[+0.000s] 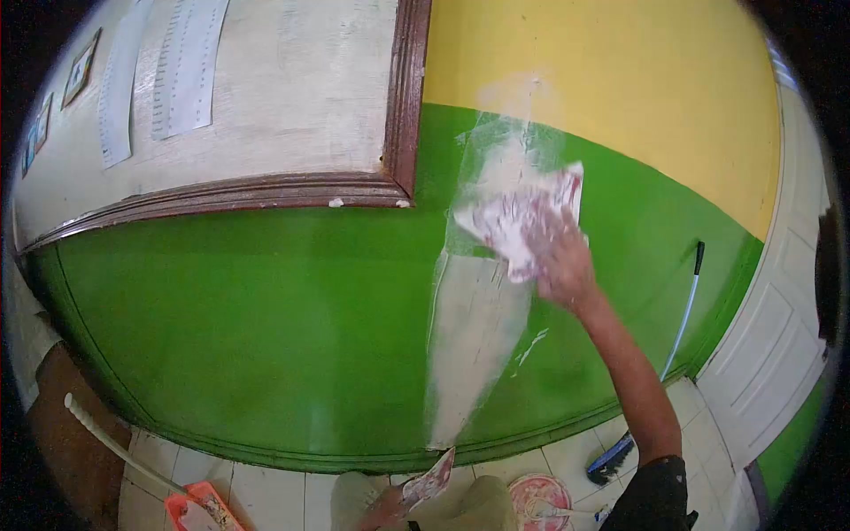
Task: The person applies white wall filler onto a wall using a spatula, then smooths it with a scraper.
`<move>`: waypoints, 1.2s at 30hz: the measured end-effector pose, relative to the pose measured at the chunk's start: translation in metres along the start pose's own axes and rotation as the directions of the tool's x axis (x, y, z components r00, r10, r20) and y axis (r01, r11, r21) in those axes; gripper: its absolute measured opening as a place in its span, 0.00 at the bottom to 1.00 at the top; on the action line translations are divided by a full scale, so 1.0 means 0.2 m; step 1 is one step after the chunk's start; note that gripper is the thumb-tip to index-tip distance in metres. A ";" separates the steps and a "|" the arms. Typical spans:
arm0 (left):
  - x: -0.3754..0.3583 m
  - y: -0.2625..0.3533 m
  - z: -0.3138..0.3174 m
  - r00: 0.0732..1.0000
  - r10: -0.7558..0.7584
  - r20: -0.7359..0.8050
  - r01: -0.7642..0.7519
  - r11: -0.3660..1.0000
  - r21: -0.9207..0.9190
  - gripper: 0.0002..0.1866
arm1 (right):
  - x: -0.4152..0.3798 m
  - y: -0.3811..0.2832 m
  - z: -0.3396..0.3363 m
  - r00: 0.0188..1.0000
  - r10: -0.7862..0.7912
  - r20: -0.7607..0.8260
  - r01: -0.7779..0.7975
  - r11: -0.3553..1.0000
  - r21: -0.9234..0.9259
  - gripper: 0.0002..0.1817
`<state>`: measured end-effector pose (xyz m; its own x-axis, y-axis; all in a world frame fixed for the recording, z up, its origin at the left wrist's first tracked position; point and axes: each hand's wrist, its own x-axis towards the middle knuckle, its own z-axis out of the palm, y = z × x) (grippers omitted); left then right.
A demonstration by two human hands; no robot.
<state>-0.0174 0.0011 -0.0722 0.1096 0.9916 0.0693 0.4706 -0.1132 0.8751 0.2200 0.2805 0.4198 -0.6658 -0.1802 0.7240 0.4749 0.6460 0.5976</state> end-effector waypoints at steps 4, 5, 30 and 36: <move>0.00 0.15 -0.02 0.998 0.037 0.041 -0.038 0.999 0.026 0.27 | -0.30 -0.17 -0.02 0.993 0.028 0.114 -0.033 0.999 0.043 0.35; -0.01 0.22 -0.04 0.998 0.002 0.059 -0.002 1.000 -0.007 0.28 | -0.33 -0.17 -0.04 0.993 0.030 0.117 -0.035 0.998 0.042 0.35; -0.03 0.42 -0.09 0.992 0.119 -0.046 -0.125 0.978 -0.165 0.25 | -0.63 -0.59 0.10 0.953 0.091 0.289 -0.127 0.986 0.111 0.29; -0.02 0.50 -0.10 0.995 -0.080 0.058 0.085 0.992 -0.088 0.26 | -0.32 -0.36 -0.09 0.977 0.213 0.015 -0.214 0.970 0.118 0.26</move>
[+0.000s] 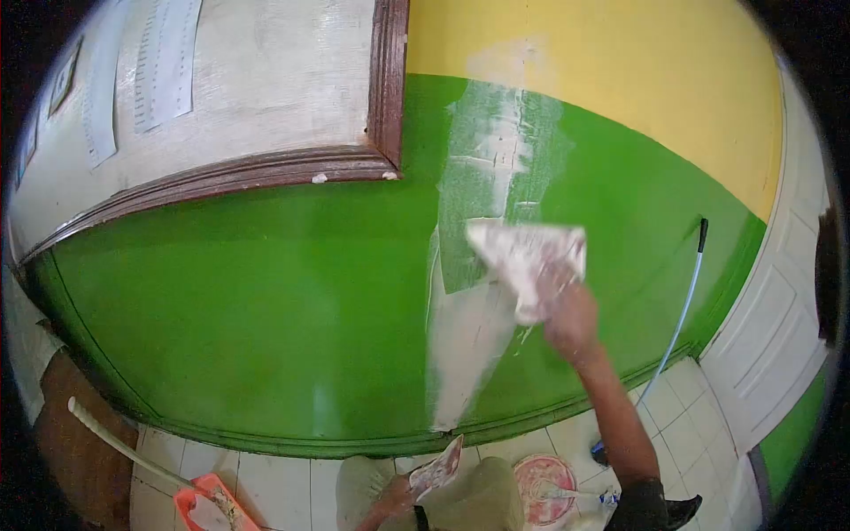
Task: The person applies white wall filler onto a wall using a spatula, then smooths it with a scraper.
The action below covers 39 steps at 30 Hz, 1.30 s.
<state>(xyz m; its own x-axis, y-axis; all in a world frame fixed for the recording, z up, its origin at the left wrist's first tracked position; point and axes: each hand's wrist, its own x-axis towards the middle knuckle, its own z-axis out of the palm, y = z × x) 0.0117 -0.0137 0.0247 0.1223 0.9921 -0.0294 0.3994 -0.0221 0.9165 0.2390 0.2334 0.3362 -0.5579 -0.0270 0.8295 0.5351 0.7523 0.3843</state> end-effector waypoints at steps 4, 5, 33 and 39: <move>-0.05 0.14 -0.06 0.993 -0.116 0.033 0.117 0.992 -0.045 0.26 | 0.49 0.21 -0.10 0.936 0.000 -0.351 -0.030 0.996 -0.080 0.24; -0.05 0.15 -0.07 0.995 -0.100 0.029 0.102 0.993 -0.065 0.26 | 0.57 0.23 -0.12 0.936 0.002 -0.352 -0.032 0.997 -0.077 0.24; -0.21 -0.05 -0.40 0.898 -0.215 -0.385 0.019 0.890 -0.455 0.20 | -1.70 -1.14 0.96 -0.331 0.761 0.558 -0.826 -0.519 0.219 0.10; -0.27 -0.10 -0.41 0.880 -0.222 -0.421 -0.016 0.870 -0.492 0.19 | -1.81 -1.23 1.23 -0.263 0.686 0.678 -0.960 -0.259 -0.109 0.12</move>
<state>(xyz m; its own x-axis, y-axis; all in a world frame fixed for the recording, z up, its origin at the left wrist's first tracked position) -0.0775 -0.0565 0.0411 -0.3634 0.9296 -0.0615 -0.1017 0.0261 0.9945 0.1534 0.2208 -0.1585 0.0832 0.9699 -0.2290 0.4659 -0.2410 -0.8514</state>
